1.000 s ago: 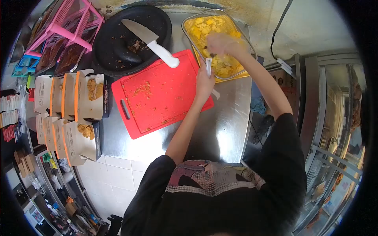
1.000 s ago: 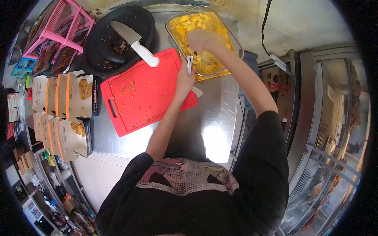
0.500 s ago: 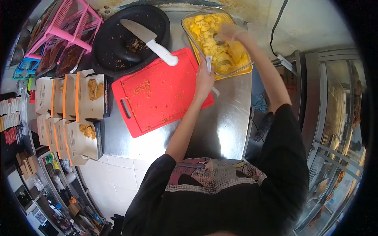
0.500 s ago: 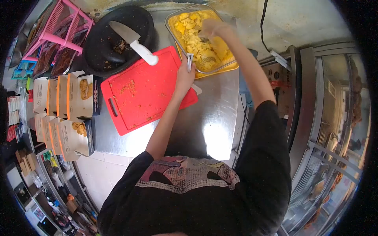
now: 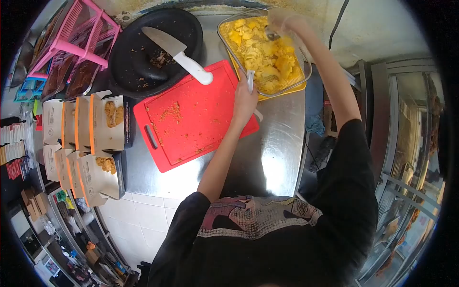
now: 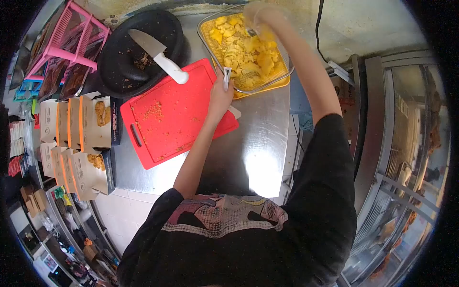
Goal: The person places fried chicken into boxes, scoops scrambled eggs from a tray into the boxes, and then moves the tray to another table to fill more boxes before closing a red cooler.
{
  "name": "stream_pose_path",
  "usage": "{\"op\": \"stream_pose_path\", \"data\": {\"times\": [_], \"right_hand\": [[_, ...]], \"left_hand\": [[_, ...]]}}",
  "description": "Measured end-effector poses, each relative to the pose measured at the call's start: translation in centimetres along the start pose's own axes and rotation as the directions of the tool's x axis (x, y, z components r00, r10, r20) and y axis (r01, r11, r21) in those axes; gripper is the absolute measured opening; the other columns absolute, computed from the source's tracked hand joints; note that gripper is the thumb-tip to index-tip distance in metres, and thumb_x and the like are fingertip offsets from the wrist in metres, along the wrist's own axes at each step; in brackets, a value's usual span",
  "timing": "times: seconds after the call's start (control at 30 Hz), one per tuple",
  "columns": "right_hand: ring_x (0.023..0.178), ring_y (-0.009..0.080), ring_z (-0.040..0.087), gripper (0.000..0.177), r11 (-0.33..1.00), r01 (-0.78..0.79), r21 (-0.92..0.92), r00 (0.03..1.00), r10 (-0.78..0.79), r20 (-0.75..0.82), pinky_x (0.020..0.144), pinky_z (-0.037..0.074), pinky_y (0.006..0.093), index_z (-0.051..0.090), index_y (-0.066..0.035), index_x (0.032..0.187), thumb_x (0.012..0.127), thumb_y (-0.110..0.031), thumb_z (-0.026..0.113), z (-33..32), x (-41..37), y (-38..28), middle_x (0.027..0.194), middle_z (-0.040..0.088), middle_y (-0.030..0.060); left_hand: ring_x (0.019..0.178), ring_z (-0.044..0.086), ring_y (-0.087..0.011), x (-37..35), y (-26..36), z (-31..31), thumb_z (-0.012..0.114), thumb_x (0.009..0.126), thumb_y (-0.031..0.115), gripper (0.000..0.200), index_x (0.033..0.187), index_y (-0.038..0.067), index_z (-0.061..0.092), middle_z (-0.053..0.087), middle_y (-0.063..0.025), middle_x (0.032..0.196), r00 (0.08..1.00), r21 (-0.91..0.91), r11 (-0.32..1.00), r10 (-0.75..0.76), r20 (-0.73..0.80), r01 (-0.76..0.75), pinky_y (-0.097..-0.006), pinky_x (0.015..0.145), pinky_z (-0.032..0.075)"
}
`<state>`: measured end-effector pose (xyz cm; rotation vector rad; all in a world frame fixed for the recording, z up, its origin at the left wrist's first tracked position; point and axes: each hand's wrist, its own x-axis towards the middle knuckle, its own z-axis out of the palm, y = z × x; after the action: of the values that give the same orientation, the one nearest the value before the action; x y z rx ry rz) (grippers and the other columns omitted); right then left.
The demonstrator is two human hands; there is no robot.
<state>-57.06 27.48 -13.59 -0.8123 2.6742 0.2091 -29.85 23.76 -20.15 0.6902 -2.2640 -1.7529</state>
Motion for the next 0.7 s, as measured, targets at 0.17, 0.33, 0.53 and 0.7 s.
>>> {"op": "stream_pose_path", "data": {"times": [0.17, 0.33, 0.53, 0.7], "right_hand": [[0.073, 0.0267, 0.06, 0.024, 0.913, 0.39, -0.12, 0.919, -0.395, -0.011, 0.062, 0.047, 0.037, 0.062, -0.006, 0.08, 0.061, -0.019, 0.068, 3.3, -0.9, 0.5, 0.082, 0.063, 0.0128], [0.076, 0.0263, 0.061, 0.032, 0.937, 0.325, -0.127, 0.946, -0.319, 0.063, 0.063, 0.047, 0.039, 0.065, -0.01, 0.085, 0.054, -0.017, 0.071, 0.4, -1.6, -0.3, 0.085, 0.064, 0.0104], [0.067, 0.0319, 0.059, 0.031, 0.891, 0.437, -0.124, 0.899, -0.437, 0.033, 0.059, 0.046, 0.0359, 0.064, 0.0, 0.078, 0.07, -0.03, 0.06, 3.2, -3.3, -2.5, 0.074, 0.061, 0.0195], [0.069, 0.0321, 0.06, 0.031, 0.901, 0.409, -0.143, 0.91, -0.391, 0.138, 0.059, 0.045, 0.0377, 0.063, 0.001, 0.078, 0.071, -0.029, 0.061, 3.8, -2.6, -0.4, 0.076, 0.061, 0.0192]], "left_hand": [[0.098, 0.05, -0.0412, -0.1, 0.3, 0.2, 0.048, 0.081, 0.005, 0.065, 0.135, -0.002, 0.012, 0.049, -0.0292, 0.105, 1.0, -0.053, 0.999, 0.0, 0.001, 0.0, -0.0419, 0.082, 0.041], [0.098, 0.05, -0.0418, 0.3, 0.4, 0.1, 0.048, 0.08, 0.004, 0.065, 0.135, -0.002, 0.012, 0.049, -0.0298, 0.106, 0.996, -0.043, 0.996, 0.077, -0.04, -0.079, -0.0423, 0.082, 0.041], [0.097, 0.05, -0.042, -0.4, -0.4, 0.1, 0.048, 0.08, 0.004, 0.064, 0.134, -0.004, 0.014, 0.049, -0.0305, 0.105, 1.0, -0.022, 0.999, 0.024, -0.009, -0.024, -0.042, 0.082, 0.041], [0.099, 0.052, -0.0397, 0.9, -0.2, -0.5, 0.047, 0.08, 0.007, 0.059, 0.133, -0.002, 0.021, 0.053, -0.0296, 0.103, 1.0, 0.029, 1.0, 0.001, -0.021, -0.001, -0.0396, 0.082, 0.042]]}}
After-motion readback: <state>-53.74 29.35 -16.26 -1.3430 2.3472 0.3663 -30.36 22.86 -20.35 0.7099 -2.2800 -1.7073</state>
